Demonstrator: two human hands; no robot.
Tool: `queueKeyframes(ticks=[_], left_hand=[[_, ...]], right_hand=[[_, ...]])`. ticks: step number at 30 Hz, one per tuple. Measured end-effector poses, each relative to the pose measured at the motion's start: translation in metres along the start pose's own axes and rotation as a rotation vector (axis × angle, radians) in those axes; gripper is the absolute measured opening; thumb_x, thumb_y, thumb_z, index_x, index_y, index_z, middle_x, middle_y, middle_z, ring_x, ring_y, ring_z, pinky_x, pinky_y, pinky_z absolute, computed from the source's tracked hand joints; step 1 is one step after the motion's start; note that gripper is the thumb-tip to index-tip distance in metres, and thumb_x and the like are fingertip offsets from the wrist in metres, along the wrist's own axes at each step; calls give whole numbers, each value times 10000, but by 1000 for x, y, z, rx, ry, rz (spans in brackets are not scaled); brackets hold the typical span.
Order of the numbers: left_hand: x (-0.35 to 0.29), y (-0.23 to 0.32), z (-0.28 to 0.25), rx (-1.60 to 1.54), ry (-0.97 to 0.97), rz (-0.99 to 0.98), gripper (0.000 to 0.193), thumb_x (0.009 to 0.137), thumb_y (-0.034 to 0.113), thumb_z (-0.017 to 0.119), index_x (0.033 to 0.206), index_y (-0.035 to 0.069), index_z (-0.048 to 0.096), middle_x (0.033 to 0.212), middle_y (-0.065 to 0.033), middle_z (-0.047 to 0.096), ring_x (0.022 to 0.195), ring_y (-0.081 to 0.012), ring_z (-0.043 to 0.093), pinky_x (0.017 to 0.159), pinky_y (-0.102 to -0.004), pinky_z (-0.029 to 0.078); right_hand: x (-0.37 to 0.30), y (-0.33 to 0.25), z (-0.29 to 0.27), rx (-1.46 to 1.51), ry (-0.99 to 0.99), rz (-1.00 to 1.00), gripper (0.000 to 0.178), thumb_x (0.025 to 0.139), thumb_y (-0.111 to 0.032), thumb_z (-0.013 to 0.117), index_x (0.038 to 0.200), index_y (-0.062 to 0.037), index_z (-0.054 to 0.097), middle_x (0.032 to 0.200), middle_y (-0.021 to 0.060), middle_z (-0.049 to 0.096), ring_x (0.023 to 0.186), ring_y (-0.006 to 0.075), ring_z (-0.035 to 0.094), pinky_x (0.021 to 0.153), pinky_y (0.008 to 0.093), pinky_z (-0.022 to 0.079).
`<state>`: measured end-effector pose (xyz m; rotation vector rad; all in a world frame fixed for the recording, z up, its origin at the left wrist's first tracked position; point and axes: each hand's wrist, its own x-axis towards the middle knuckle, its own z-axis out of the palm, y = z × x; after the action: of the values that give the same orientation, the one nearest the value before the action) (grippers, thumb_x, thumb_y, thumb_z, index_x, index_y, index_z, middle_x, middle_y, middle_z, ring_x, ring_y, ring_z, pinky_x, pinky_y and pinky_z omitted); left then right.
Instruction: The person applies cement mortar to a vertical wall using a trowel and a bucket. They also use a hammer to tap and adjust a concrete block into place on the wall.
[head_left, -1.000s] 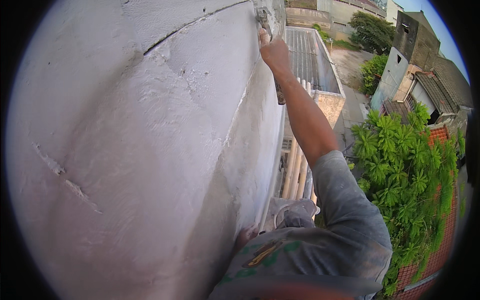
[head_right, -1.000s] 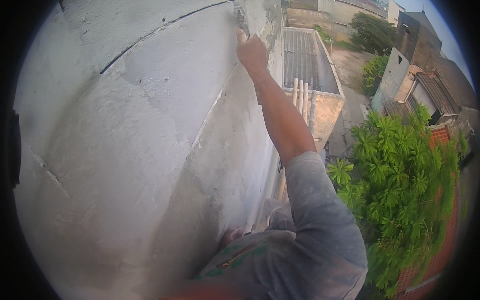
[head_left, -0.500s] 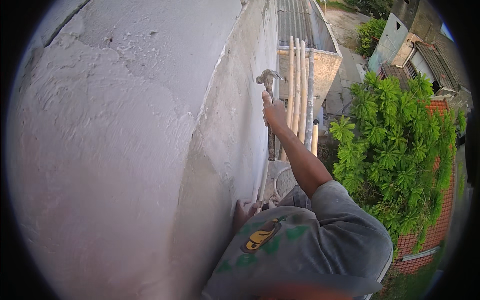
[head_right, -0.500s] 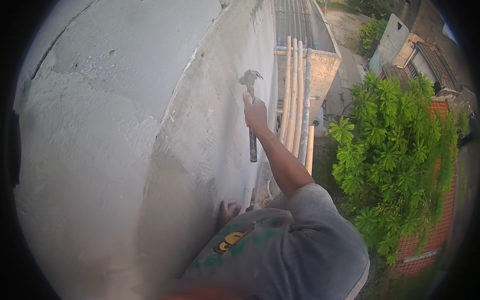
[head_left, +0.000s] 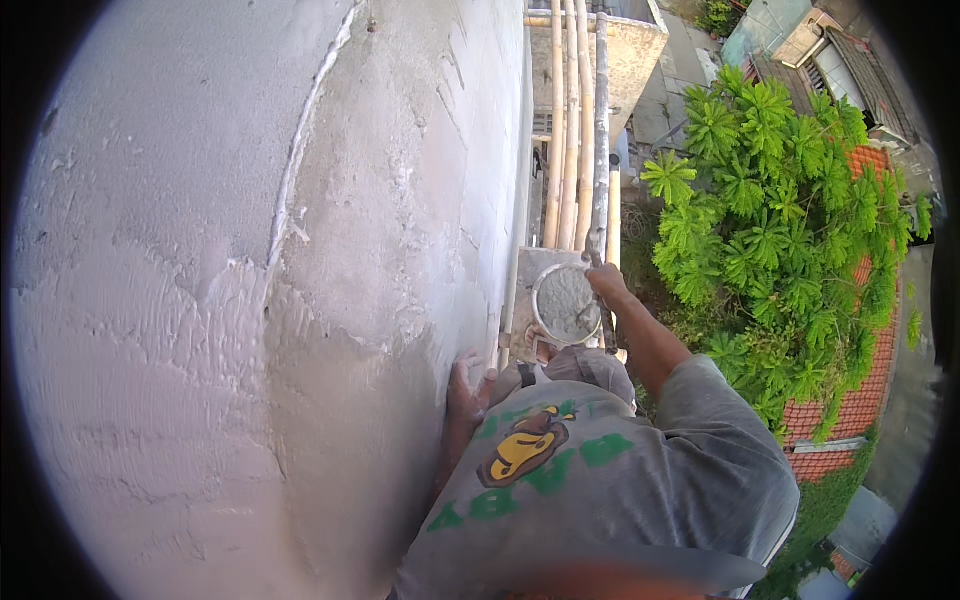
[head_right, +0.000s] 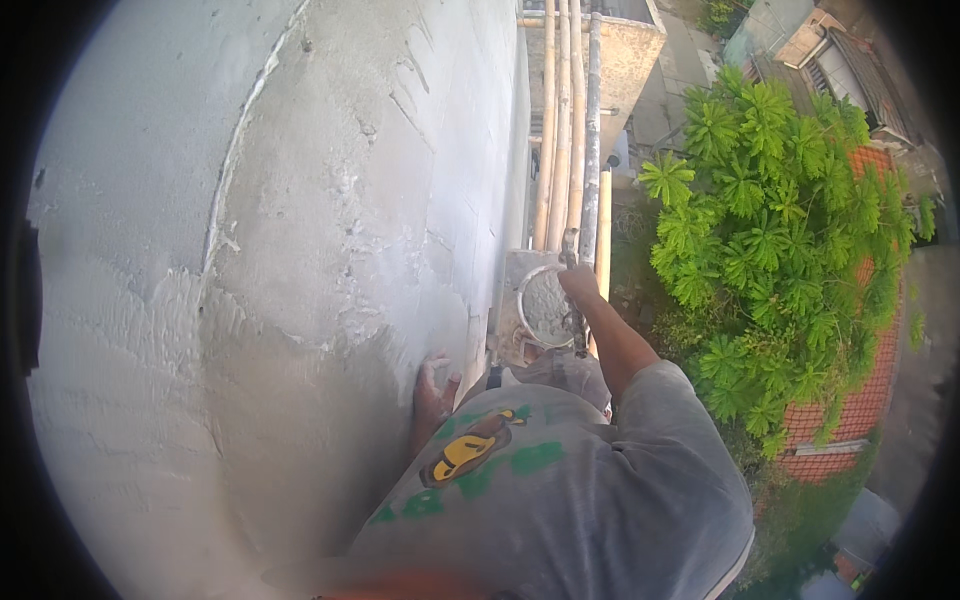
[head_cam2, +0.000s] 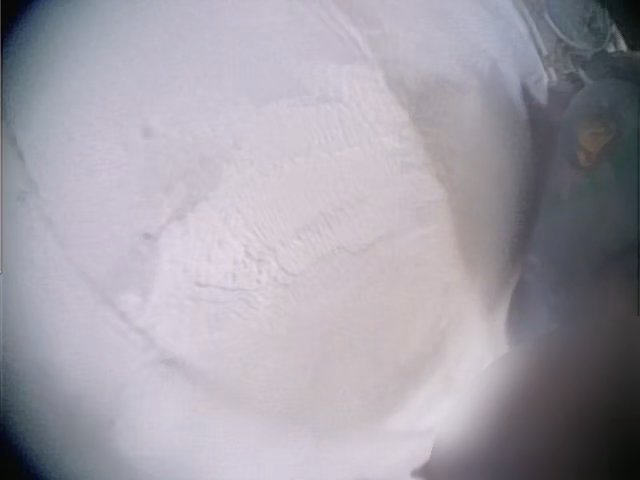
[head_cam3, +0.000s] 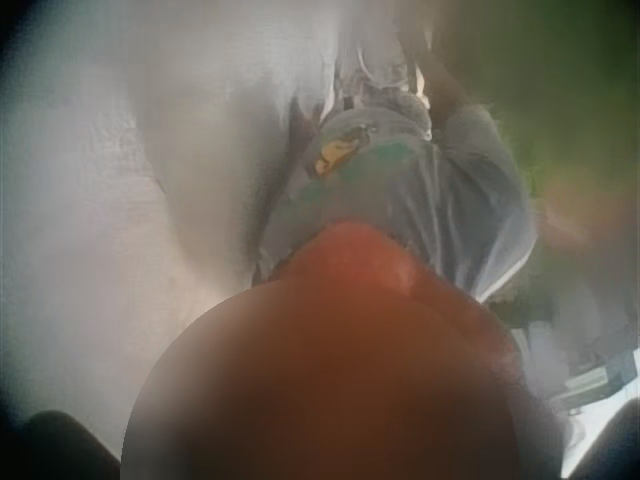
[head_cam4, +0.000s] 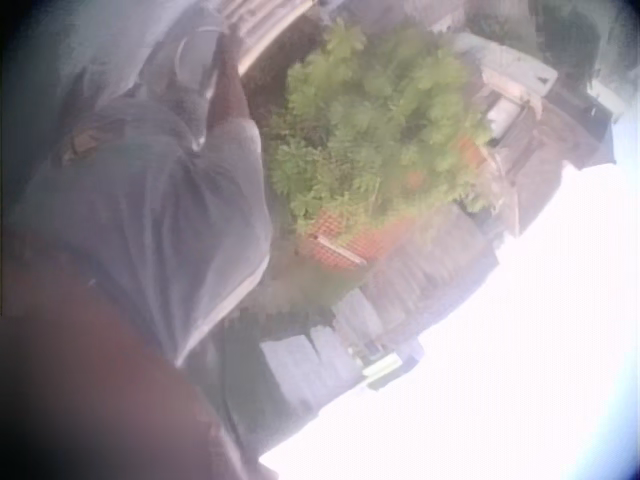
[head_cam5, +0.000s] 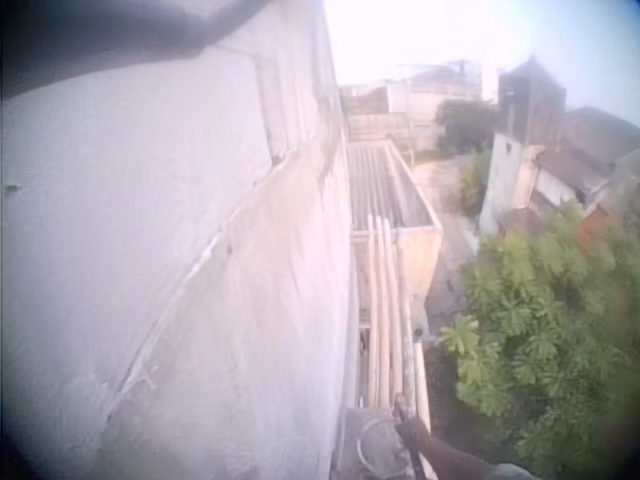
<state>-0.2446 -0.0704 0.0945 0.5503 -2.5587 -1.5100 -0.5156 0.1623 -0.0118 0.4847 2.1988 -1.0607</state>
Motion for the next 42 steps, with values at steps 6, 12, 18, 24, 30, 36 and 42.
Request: queueKeyframes(ticks=[6, 12, 18, 24, 30, 36, 42], left_hand=[[6, 17, -6, -8, -37, -68, 637, 902, 369, 651, 1315, -54, 415, 1384, -267, 444, 1322, -376, 406, 1103, -448, 303], [8, 6, 1, -78, -23, -41, 813, 897, 297, 667, 1453, -63, 196, 1455, -291, 334, 1376, -362, 331, 1136, -446, 250], [6, -4, 5, -82, -4, 21, 831, 890, 244, 667, 1465, -70, 156, 1453, -309, 326, 1386, -374, 321, 1131, -442, 266], [2, -9, 11, -55, 81, 116, 784, 871, 219, 686, 1451, -46, 229, 1411, -329, 383, 1331, -409, 398, 1105, -446, 320], [8, -5, 16, 16, 183, 154, 723, 875, 246, 686, 1408, -49, 296, 1372, -322, 437, 1297, -412, 441, 1079, -446, 356], [9, -5, 27, 122, 242, 122, 655, 907, 257, 647, 1391, -40, 320, 1353, -291, 472, 1278, -402, 464, 1070, -442, 366], [1, -10, 28, 186, 268, 173, 613, 913, 251, 634, 1368, -41, 344, 1341, -267, 492, 1260, -363, 496, 1069, -419, 379]], right_hand=[[14, 86, 23, -301, -181, -114, 262, 782, -159, 558, 750, 79, 662, 670, 208, 658, 585, 290, 678, 521, 396, 528], [-4, 123, 33, -630, -450, -475, 313, 790, -183, 540, 868, 90, 671, 811, 233, 675, 649, 306, 679, 563, 409, 528], [-61, 78, 19, -522, -368, -143, 329, 812, -155, 504, 1044, 41, 632, 957, 236, 673, 785, 335, 685, 677, 436, 549], [-59, 131, 14, -653, -219, -112, 360, 819, -219, 534, 1071, 5, 659, 1052, 218, 683, 838, 346, 703, 733, 415, 574], [-86, 182, -18, -313, -127, 127, 309, 801, -192, 523, 913, 43, 690, 795, 214, 697, 742, 320, 713, 688, 424, 573], [-165, 246, -41, -214, -51, 305, 287, 795, -173, 528, 749, 75, 666, 638, 204, 659, 602, 299, 694, 574, 407, 550], [-231, 316, -31, -202, -99, 484, 293, 811, -138, 499, 848, 95, 673, 636, 200, 654, 571, 309, 678, 535, 431, 525]])
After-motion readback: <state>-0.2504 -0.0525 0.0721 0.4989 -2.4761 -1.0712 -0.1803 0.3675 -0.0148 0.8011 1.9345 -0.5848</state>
